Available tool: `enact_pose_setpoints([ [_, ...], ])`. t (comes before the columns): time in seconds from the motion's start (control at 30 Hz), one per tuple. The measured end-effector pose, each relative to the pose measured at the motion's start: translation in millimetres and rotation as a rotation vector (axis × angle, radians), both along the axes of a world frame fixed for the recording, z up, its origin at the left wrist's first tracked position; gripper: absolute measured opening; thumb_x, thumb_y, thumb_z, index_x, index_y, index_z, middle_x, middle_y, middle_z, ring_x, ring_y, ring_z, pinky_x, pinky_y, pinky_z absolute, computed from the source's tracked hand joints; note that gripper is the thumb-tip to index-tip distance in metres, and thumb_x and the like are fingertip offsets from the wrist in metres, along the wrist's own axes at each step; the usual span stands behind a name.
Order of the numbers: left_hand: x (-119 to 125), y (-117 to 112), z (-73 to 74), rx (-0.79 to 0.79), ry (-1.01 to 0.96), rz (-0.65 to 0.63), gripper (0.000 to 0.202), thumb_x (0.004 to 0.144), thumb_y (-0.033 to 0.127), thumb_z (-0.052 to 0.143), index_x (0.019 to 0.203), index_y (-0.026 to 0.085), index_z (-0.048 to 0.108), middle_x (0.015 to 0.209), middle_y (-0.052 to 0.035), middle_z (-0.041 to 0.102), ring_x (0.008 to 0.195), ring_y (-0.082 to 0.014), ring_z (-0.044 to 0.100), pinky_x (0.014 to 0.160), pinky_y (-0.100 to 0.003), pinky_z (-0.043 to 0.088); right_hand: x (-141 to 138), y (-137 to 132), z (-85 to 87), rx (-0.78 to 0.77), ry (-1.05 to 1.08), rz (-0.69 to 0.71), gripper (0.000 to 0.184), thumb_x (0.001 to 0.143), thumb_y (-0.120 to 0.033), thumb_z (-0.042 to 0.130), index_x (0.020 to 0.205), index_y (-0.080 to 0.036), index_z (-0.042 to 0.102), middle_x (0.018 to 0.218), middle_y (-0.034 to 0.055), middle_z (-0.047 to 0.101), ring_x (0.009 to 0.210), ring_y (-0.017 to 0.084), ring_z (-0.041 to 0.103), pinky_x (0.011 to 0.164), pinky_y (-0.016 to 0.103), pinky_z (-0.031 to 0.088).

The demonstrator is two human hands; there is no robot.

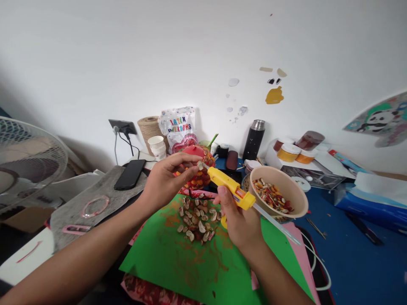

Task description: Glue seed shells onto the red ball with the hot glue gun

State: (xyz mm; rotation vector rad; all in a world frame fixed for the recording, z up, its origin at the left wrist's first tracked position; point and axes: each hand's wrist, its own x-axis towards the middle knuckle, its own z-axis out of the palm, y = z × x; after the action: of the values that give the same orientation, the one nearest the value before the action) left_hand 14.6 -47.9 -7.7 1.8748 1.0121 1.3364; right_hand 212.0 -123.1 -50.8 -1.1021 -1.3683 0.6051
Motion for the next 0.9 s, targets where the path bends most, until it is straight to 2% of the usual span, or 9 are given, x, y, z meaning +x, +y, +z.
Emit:
enact_pose_setpoints([
  [0.33, 0.6, -1.4, 2.8, -0.009, 0.003, 0.007, 0.024, 0.091, 0.038, 0.083, 0.109, 0.024, 0.087, 0.105, -0.0076, 0.085, 0.085, -0.0213, 0.078, 0.079, -0.035, 0.065, -0.5, 0.2, 1.1, -0.012, -0.005, -0.001, 0.062, 0.107, -0.070, 0.057, 0.070, -0.021, 0.069, 0.055, -0.0031, 0.051, 0.047, 0.012, 0.046, 0.047, 0.026, 0.038],
  [0.67, -1.6, 1.3, -1.4, -0.030, 0.000, -0.015, 0.026, 0.093, 0.039, 0.083, 0.113, 0.023, 0.085, 0.105, -0.0088, 0.086, 0.088, -0.0222, 0.079, 0.081, -0.035, 0.066, -0.6, 0.6, 1.1, -0.026, -0.021, -0.005, 0.063, 0.106, -0.071, 0.056, 0.069, -0.021, 0.069, 0.055, -0.0027, 0.052, 0.047, 0.013, 0.046, 0.047, 0.026, 0.039],
  [0.9, -0.9, -1.0, 2.1, -0.017, -0.015, -0.019, 0.024, 0.092, 0.038, 0.084, 0.111, 0.022, 0.085, 0.101, -0.0085, 0.085, 0.085, -0.0217, 0.078, 0.077, -0.033, 0.065, -0.2, 0.2, 2.0, -0.047, -0.026, -0.014, 0.064, 0.106, -0.072, 0.055, 0.069, -0.022, 0.069, 0.054, -0.0024, 0.052, 0.047, 0.013, 0.046, 0.046, 0.027, 0.039],
])
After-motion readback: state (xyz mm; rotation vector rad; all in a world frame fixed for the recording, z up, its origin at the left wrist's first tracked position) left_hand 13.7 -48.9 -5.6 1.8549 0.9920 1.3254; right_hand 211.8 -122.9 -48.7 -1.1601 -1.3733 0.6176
